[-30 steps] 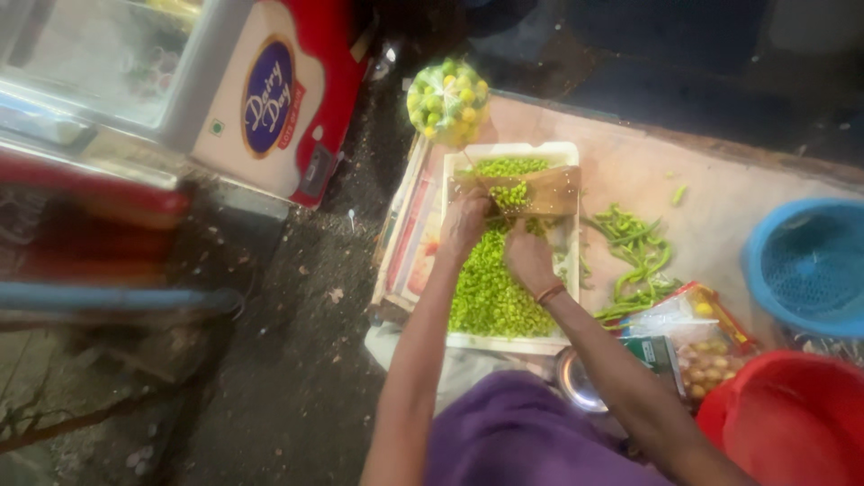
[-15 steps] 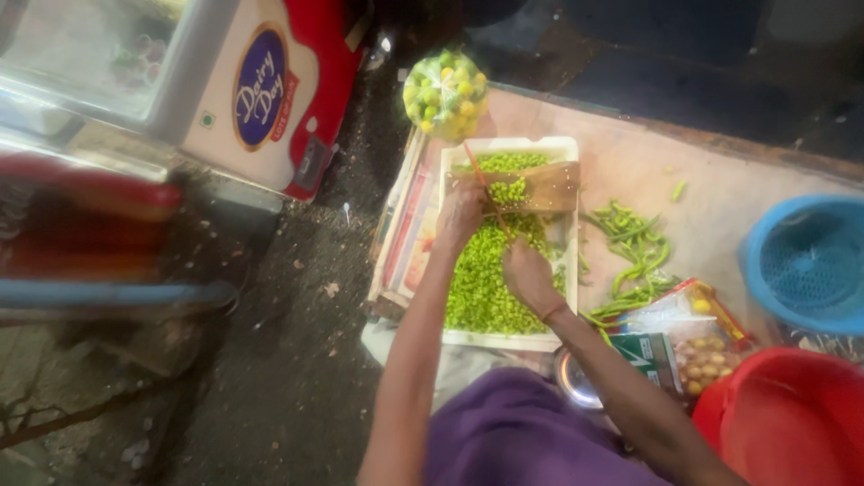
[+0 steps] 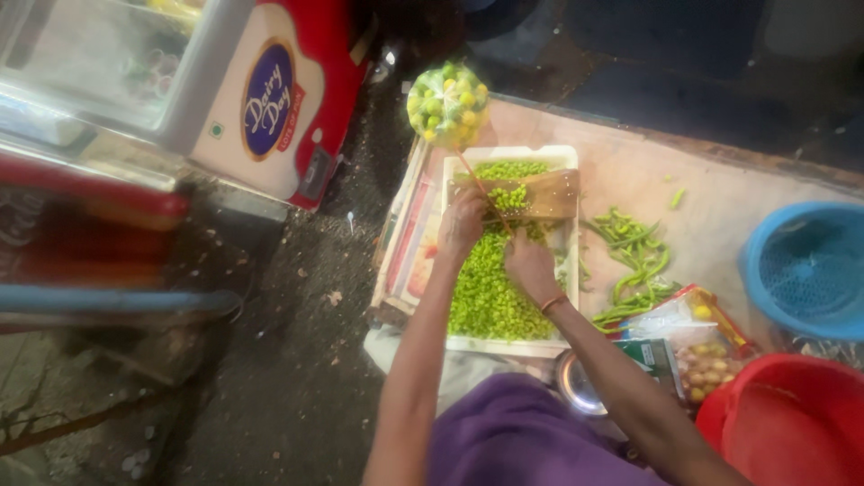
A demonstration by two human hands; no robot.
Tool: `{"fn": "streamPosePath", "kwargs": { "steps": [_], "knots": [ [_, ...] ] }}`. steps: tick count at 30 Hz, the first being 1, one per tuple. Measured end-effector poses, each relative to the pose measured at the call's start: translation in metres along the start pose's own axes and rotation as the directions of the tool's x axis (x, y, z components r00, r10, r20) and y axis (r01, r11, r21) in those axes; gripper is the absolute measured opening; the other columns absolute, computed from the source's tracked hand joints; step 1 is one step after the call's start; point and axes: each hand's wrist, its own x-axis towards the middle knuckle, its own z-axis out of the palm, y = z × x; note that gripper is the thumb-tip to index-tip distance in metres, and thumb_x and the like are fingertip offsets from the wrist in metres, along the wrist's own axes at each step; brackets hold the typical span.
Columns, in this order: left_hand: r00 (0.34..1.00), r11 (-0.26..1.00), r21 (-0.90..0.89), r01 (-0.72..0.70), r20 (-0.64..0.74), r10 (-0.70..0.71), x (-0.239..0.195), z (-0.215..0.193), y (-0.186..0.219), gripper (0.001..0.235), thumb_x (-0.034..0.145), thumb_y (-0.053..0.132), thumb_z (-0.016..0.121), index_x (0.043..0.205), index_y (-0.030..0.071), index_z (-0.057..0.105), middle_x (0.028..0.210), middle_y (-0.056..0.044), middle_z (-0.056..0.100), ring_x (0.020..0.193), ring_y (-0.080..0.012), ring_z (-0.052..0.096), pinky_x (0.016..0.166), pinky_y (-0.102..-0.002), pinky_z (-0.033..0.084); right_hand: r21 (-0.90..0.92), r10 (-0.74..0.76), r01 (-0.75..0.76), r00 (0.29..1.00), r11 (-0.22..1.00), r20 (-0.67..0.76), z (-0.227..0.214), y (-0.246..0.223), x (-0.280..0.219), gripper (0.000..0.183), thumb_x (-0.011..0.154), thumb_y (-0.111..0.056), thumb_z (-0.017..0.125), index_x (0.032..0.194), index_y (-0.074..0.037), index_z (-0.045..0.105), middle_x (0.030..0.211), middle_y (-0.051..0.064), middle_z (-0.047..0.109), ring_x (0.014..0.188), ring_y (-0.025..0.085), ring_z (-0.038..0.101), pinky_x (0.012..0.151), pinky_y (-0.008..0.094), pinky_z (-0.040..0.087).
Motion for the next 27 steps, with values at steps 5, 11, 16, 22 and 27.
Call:
{"fn": "streamPosePath", "kwargs": {
  "steps": [5, 11, 16, 22, 27],
  "knots": [
    [0.986, 0.989, 0.034, 0.142, 0.081, -0.144, 0.006, 0.016, 0.004, 0.01, 0.082, 0.001, 0.064, 0.081, 0.007, 0.073, 0.099, -0.008, 0.07, 0.093, -0.028, 0.067, 0.08, -0.042, 0.054, 0.026, 0.022, -0.02, 0.999, 0.999, -0.05, -0.026, -0.002, -0.011, 0.029, 0.1, -0.028, 0.053, 0.107, 0.0, 0.057, 0.072, 0.025, 0.067, 0.068, 0.047, 0.067, 0.064, 0.059, 0.051],
    [0.998, 0.998, 0.046, 0.041, 0.05, -0.043, 0.009, 0.005, 0.013, 0.016, 0.083, -0.002, 0.056, 0.086, 0.005, 0.07, 0.112, -0.007, 0.069, 0.101, -0.0295, 0.067, 0.083, -0.042, 0.056, 0.01, 0.082, -0.081, 0.997, 0.997, -0.009, -0.04, -0.012, -0.022, 0.029, 0.099, -0.029, 0.055, 0.109, -0.002, 0.056, 0.075, 0.029, 0.066, 0.072, 0.051, 0.065, 0.067, 0.062, 0.049],
    [0.996, 0.998, 0.059, 0.036, 0.085, -0.041, 0.007, 0.009, 0.01, 0.016, 0.08, -0.002, 0.059, 0.083, 0.006, 0.072, 0.109, -0.009, 0.069, 0.101, -0.0329, 0.066, 0.081, -0.043, 0.055, 0.019, 0.097, -0.098, 0.994, 0.995, 0.057, -0.022, -0.008, -0.021, 0.03, 0.1, -0.028, 0.053, 0.109, 0.0, 0.055, 0.076, 0.03, 0.067, 0.074, 0.051, 0.065, 0.07, 0.062, 0.049],
    [0.993, 1.0, 0.013, 0.026, 0.118, -0.027, 0.006, 0.015, -0.002, 0.013, 0.08, -0.004, 0.061, 0.082, 0.004, 0.071, 0.105, -0.01, 0.067, 0.101, -0.0332, 0.065, 0.083, -0.044, 0.056, 0.096, 0.098, -0.102, 0.994, 0.99, 0.05, 0.003, -0.002, -0.012, 0.035, 0.102, -0.027, 0.05, 0.112, 0.006, 0.054, 0.072, 0.028, 0.067, 0.07, 0.048, 0.066, 0.066, 0.06, 0.051],
    [0.981, 0.994, 0.029, 0.108, 0.16, -0.111, 0.007, 0.007, 0.003, 0.015, 0.083, -0.003, 0.061, 0.084, 0.005, 0.074, 0.107, -0.01, 0.068, 0.097, -0.0321, 0.066, 0.083, -0.044, 0.055, 0.016, -0.005, 0.006, 0.999, 1.0, -0.037, 0.033, 0.008, 0.006, 0.049, 0.101, -0.02, 0.047, 0.13, 0.02, 0.048, 0.067, 0.026, 0.066, 0.061, 0.044, 0.066, 0.053, 0.054, 0.05]
  ]
}}
